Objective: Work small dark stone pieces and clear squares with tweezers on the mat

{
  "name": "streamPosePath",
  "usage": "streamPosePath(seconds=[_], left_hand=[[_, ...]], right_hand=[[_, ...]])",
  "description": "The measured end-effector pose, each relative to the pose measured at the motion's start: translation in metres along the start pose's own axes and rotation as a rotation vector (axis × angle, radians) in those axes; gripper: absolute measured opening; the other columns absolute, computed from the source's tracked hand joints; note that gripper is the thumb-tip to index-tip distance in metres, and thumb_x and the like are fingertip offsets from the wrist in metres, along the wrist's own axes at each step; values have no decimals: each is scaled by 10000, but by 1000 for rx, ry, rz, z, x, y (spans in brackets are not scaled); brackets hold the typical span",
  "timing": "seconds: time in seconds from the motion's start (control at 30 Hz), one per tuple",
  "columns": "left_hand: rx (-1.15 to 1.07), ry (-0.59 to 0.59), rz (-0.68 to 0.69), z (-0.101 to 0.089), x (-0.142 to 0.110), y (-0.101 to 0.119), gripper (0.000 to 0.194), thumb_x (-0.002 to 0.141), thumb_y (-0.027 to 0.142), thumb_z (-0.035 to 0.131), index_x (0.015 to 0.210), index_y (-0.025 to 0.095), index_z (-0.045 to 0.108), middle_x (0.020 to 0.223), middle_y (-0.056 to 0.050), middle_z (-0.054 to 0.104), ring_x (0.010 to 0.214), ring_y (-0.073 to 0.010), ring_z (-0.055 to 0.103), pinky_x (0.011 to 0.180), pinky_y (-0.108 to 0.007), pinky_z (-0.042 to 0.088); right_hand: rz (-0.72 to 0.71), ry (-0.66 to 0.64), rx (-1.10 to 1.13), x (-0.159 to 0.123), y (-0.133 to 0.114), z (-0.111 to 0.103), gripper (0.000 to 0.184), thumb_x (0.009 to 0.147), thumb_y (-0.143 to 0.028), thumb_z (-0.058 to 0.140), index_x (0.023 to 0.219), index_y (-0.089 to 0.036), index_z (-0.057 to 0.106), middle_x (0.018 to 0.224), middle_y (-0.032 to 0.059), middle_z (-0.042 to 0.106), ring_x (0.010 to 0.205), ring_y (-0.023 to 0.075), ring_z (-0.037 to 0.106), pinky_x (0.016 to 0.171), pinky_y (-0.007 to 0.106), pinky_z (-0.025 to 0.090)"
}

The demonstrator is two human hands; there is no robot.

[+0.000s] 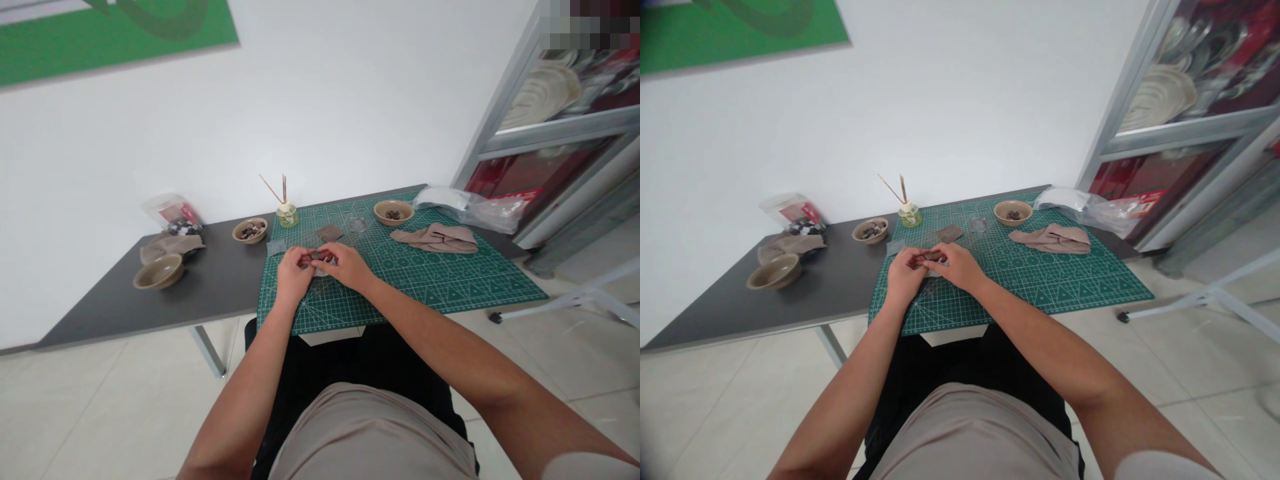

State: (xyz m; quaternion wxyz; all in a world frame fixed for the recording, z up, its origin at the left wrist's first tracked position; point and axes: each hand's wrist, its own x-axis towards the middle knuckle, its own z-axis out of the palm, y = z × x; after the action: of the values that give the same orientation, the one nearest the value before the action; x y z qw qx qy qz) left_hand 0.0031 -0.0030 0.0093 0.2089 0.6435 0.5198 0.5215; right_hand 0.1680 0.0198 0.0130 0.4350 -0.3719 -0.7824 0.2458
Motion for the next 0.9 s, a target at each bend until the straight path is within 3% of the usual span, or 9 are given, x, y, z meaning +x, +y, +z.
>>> streamPosePath(seconds=[0.17, 0.3, 0.4, 0.53, 0.63, 0.77, 0.9], left_hand=[[154, -73, 106, 1, -3, 6, 175, 737, 96, 584, 845, 213, 656, 928, -41, 640, 855, -178, 622, 757, -293, 517], [149, -112, 97, 3, -5, 8, 297, 730, 78, 596, 987, 215, 653, 987, -53, 670, 882, -193, 634, 802, -312, 508], [261, -136, 114, 5, -8, 13, 277, 758, 120, 619, 1020, 201, 651, 986, -80, 669, 914, -228, 628, 836, -350, 488], [556, -228, 150, 5, -16, 21, 113, 835, 190, 582, 905, 198, 671, 919, -97, 646, 945, -263, 592, 848, -386, 456], [704, -332, 154, 4, -22, 23, 164, 901, 224, 507, 912, 192, 667, 955, -90, 640, 955, -241, 575, 868, -374, 457], [688, -344, 162, 2, -23, 16, 236, 940, 207, 429, 978, 183, 661, 1056, -89, 654, 1007, -225, 571, 928, -370, 459], [620, -299, 145, 1, -22, 10, 223, 910, 165, 463, 1033, 192, 647, 1165, -85, 662, 1094, -235, 565, 990, -390, 441]], right_hand=[[65, -11, 86, 1, -2, 0, 148, 840, -328, 673, 925, -207, 664, 834, 6, 724, 745, 152, 674, 698, 268, 496], [100, 22, 53, 1, -3, 0, 134, 776, -253, 693, 893, -197, 656, 768, -8, 692, 674, 138, 643, 658, 257, 485], [123, 43, -5, 1, -3, -2, 121, 742, -208, 683, 856, -187, 649, 766, -5, 670, 666, 135, 614, 654, 259, 469], [70, -31, -112, -1, 1, -8, 143, 716, -172, 685, 853, -185, 645, 807, 0, 646, 717, 139, 589, 688, 258, 446], [14, -129, -235, -4, 4, -12, 133, 735, -164, 691, 864, -182, 666, 832, 15, 627, 784, 156, 573, 749, 272, 426], [5, -193, -332, -5, 2, -13, 85, 798, -218, 700, 867, -170, 698, 835, 35, 627, 837, 176, 571, 792, 286, 405], [48, -183, -379, -4, -1, -9, 96, 861, -239, 659, 893, -167, 714, 848, 47, 670, 830, 176, 588, 765, 281, 394]])
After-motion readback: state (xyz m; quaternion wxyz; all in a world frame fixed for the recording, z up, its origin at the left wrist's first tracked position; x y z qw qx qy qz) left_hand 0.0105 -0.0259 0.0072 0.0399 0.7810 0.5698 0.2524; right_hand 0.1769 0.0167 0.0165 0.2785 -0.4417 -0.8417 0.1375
